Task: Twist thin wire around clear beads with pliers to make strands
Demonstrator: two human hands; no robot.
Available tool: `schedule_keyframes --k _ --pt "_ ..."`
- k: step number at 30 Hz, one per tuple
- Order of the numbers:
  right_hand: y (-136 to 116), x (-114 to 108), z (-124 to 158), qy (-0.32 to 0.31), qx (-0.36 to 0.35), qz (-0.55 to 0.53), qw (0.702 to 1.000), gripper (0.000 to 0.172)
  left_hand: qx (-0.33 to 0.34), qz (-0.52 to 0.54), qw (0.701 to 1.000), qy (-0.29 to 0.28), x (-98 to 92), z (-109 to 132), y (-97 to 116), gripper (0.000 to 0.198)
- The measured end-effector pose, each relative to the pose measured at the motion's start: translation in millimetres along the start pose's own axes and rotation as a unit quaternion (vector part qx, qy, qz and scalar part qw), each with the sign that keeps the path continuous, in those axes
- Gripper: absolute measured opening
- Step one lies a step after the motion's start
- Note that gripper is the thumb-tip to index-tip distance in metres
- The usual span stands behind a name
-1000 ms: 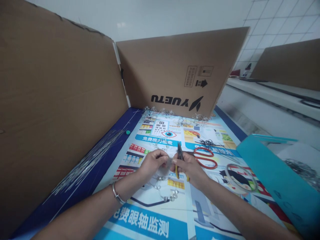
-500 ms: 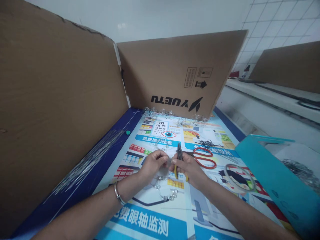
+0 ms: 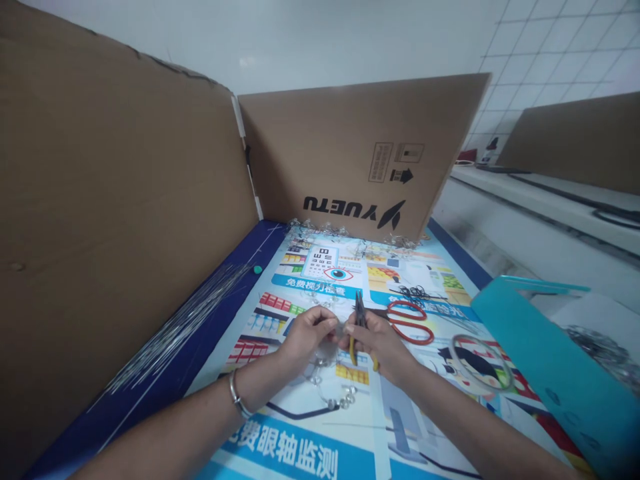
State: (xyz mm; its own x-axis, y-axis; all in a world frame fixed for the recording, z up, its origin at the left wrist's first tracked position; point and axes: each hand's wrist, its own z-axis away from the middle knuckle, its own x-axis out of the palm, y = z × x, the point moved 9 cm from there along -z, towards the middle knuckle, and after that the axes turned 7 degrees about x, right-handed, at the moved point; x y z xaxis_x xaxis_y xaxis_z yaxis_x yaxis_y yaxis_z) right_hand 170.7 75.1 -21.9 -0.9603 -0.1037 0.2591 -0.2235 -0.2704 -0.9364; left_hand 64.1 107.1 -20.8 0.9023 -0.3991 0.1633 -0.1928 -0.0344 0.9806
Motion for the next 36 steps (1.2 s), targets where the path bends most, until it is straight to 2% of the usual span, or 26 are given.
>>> schedule_keyframes --k 8,18,30,36 --pt "2.6 -2.2 -2.5 0.005 0.003 -0.002 1.0 0.026 0.024 -0.057 0.998 -0.005 -4.5 -1.7 2.6 0.014" --pt "1.8 -5.7 -2.0 0.006 0.001 -0.019 1.0 0.026 0.012 -0.062 0.998 -0.028 -3.6 -1.7 5.4 0.019" --pt "-0.2 -4.2 -1.9 0.005 0.0 -0.013 1.0 0.027 -0.019 -0.053 0.998 -0.025 -0.8 -1.1 3.8 0.023" --pt "-2.6 -3.9 -0.4 0.012 -0.003 0.013 1.0 0.024 -0.009 -0.045 0.998 -0.05 -1.4 -2.2 3.2 0.022"
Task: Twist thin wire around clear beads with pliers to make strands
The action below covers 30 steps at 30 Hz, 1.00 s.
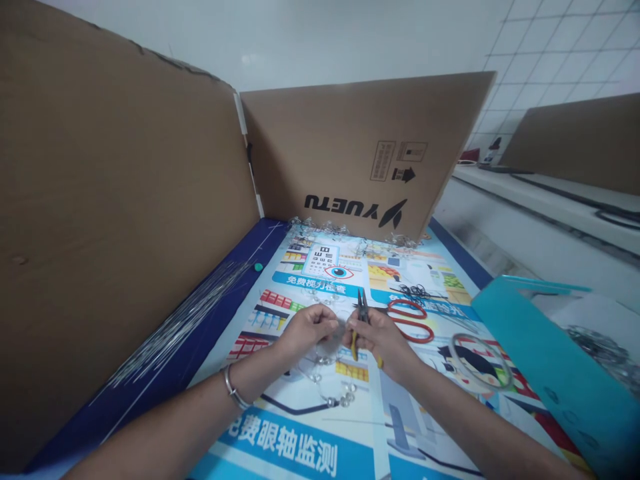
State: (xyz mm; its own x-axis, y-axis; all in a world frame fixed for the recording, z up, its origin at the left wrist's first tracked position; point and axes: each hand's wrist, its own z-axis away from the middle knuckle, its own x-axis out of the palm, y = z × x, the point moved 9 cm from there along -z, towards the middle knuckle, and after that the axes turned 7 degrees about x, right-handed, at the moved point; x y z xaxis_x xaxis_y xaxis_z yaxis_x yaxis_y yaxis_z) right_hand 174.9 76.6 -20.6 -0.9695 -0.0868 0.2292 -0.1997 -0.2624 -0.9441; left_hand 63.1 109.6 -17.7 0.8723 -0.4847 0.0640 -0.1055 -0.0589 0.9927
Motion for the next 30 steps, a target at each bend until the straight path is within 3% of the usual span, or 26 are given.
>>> schedule_keyframes --k 11,14,16,21,24,28,30 --pt "-4 8 2 -0.012 0.004 0.093 0.996 0.021 0.055 -0.102 0.993 -0.016 7.7 -2 21 0.021" --pt "-7 9 3 -0.004 -0.012 0.158 0.987 0.02 0.06 -0.087 0.994 -0.007 7.8 -1 23 0.024" --pt "-14 7 3 0.013 -0.052 0.254 0.966 0.019 0.03 -0.033 0.999 0.012 2.8 -1 17 0.024" --pt "-34 0 11 0.11 -0.201 0.477 0.849 0.016 -0.043 0.139 0.988 0.05 -9.3 -1 2 0.028" --pt "-43 8 23 0.15 -0.301 0.582 0.74 0.013 -0.055 0.145 0.986 0.058 -14.1 -2 -1 0.027" --pt "-46 30 41 0.167 -0.415 0.717 0.534 0.018 -0.063 0.141 0.987 0.053 -14.1 -2 -5 0.024" --pt "-47 35 46 0.17 -0.439 0.743 0.476 0.019 -0.064 0.137 0.987 0.052 -13.7 -2 -6 0.024"
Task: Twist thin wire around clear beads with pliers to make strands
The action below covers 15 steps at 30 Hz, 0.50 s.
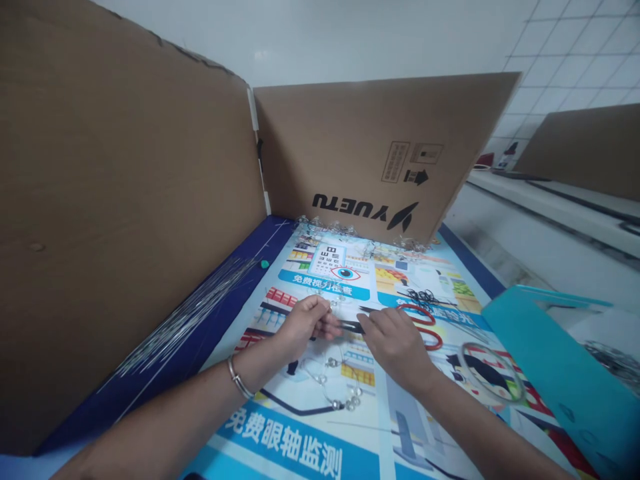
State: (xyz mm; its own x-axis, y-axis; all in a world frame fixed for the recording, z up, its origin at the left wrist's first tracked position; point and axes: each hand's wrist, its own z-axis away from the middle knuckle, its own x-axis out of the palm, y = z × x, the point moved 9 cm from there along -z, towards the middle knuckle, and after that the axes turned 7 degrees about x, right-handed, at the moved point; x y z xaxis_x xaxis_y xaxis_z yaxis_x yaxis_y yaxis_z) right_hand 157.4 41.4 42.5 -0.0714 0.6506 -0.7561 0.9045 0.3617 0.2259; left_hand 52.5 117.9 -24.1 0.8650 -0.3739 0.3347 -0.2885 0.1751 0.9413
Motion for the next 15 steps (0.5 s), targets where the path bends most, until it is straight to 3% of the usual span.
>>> schedule_keyframes --k 15 --pt "-14 -11 -1 0.027 -0.079 0.023 0.996 0.021 -0.008 0.007 1.0 0.005 3.0 2 -4 0.025"
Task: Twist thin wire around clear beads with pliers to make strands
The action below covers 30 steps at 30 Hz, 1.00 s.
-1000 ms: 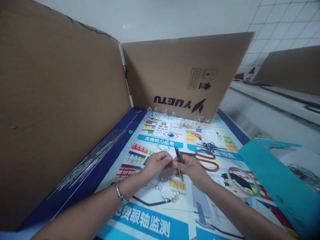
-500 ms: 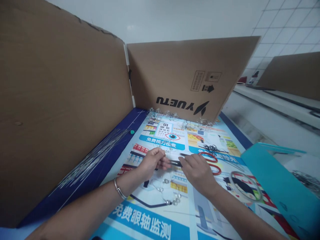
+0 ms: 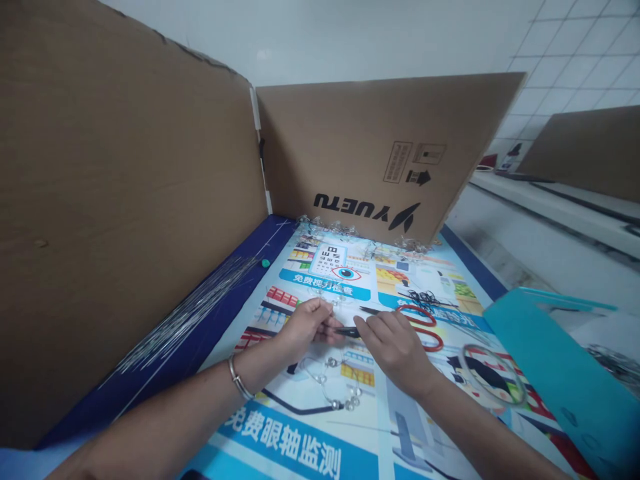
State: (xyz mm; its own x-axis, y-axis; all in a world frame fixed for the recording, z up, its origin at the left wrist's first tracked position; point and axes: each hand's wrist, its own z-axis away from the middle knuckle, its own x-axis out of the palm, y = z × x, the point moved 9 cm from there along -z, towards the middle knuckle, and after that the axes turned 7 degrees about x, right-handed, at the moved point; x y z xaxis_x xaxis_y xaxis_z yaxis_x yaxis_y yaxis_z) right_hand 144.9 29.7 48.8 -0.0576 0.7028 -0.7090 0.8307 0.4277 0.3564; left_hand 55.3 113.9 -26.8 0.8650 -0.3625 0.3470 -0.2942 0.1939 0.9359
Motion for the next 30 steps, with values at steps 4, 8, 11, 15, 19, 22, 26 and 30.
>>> schedule_keyframes --k 4,8,11,15,19,22,26,30 --pt "0 1 1 -0.004 -0.003 0.003 1.0 0.022 0.0 0.003 1.0 -0.004 0.7 1 1 0.026" --pt "-1 1 2 -0.001 -0.004 0.003 1.0 0.021 -0.003 0.004 1.0 -0.01 1.9 2 1 0.027" --pt "-1 2 2 -0.008 0.0 -0.002 1.0 0.021 0.001 0.001 1.0 -0.009 2.6 2 2 0.027" --pt "0 5 3 -0.024 0.01 -0.02 0.999 0.023 0.016 -0.029 0.999 -0.007 2.6 2 7 0.028" --pt "5 13 4 -0.036 0.045 -0.062 0.996 0.02 0.062 -0.078 0.995 -0.022 4.9 2 20 0.027" --pt "12 25 6 -0.076 0.097 -0.119 0.985 0.014 0.108 -0.121 0.986 -0.033 8.0 4 32 0.024" --pt "15 36 8 -0.119 0.122 -0.151 0.974 0.009 0.164 -0.178 0.97 -0.037 12.0 8 45 0.022" --pt "16 40 8 -0.14 0.135 -0.166 0.967 0.009 0.19 -0.204 0.959 -0.045 14.1 11 49 0.022"
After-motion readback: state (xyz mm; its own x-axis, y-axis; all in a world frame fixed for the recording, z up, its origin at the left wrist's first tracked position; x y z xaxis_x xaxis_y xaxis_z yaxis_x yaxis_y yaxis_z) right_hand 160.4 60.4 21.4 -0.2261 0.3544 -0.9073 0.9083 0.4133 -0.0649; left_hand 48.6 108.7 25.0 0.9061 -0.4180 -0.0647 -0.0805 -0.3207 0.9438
